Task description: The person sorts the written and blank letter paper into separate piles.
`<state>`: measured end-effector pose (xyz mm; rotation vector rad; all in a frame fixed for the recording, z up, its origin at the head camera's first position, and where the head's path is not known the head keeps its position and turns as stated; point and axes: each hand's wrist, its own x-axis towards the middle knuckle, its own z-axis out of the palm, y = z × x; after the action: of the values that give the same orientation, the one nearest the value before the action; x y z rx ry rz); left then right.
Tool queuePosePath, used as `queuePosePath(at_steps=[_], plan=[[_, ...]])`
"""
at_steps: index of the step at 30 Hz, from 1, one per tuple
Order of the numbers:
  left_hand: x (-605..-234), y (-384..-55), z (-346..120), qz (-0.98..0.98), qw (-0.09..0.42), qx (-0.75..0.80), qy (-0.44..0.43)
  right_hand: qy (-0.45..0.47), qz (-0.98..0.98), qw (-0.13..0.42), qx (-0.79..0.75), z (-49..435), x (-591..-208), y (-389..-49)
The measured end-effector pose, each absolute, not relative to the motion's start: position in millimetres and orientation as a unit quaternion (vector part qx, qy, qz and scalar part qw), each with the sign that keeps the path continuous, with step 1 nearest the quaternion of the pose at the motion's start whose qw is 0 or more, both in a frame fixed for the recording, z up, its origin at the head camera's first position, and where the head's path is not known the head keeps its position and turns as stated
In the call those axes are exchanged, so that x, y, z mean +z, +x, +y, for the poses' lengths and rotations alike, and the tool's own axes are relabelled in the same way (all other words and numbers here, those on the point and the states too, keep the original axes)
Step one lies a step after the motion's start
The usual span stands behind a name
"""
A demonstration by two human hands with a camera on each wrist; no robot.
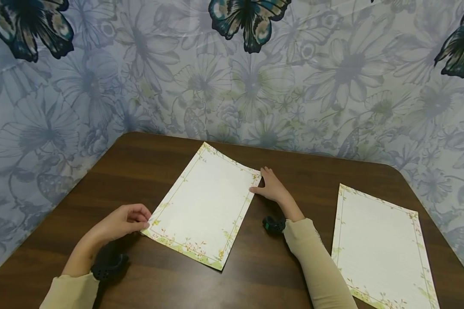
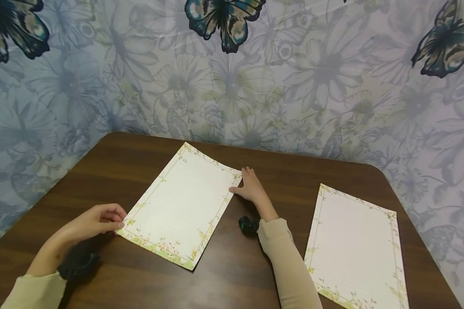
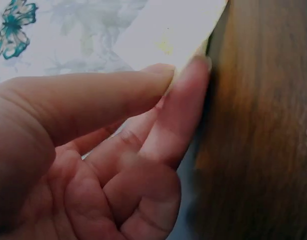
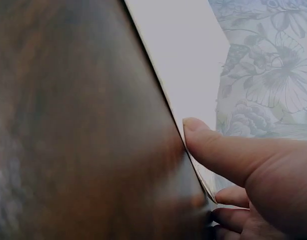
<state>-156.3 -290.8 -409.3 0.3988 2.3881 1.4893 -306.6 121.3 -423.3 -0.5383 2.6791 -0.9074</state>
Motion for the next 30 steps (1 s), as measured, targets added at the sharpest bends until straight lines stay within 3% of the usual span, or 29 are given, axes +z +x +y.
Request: queuePosePath(at_steps=[13,17,24,30], plan=[[-408.7,-155.6,-286.6,0.831,0.156,0.515,0.14,-0.16,0.908,0.091,-0.377,123.1,-423.3,-306.7],[-408.6,-155.4,-287.5,0.834,0.155,0.51,0.143,-0.111,0.897,0.048,-0.424,120.8,-424.1,-305.9],[-406.8,-155.8,-286.9,0.836,0.15,0.508,0.142,-0.04,0.863,-0.075,-0.497,120.8,-425.3,-306.7],[-402.0,-154.2,-285.8,0.832,0.153,0.512,0.146,-0.051,0.861,-0.098,-0.497,126.1,-417.8,-306.6]])
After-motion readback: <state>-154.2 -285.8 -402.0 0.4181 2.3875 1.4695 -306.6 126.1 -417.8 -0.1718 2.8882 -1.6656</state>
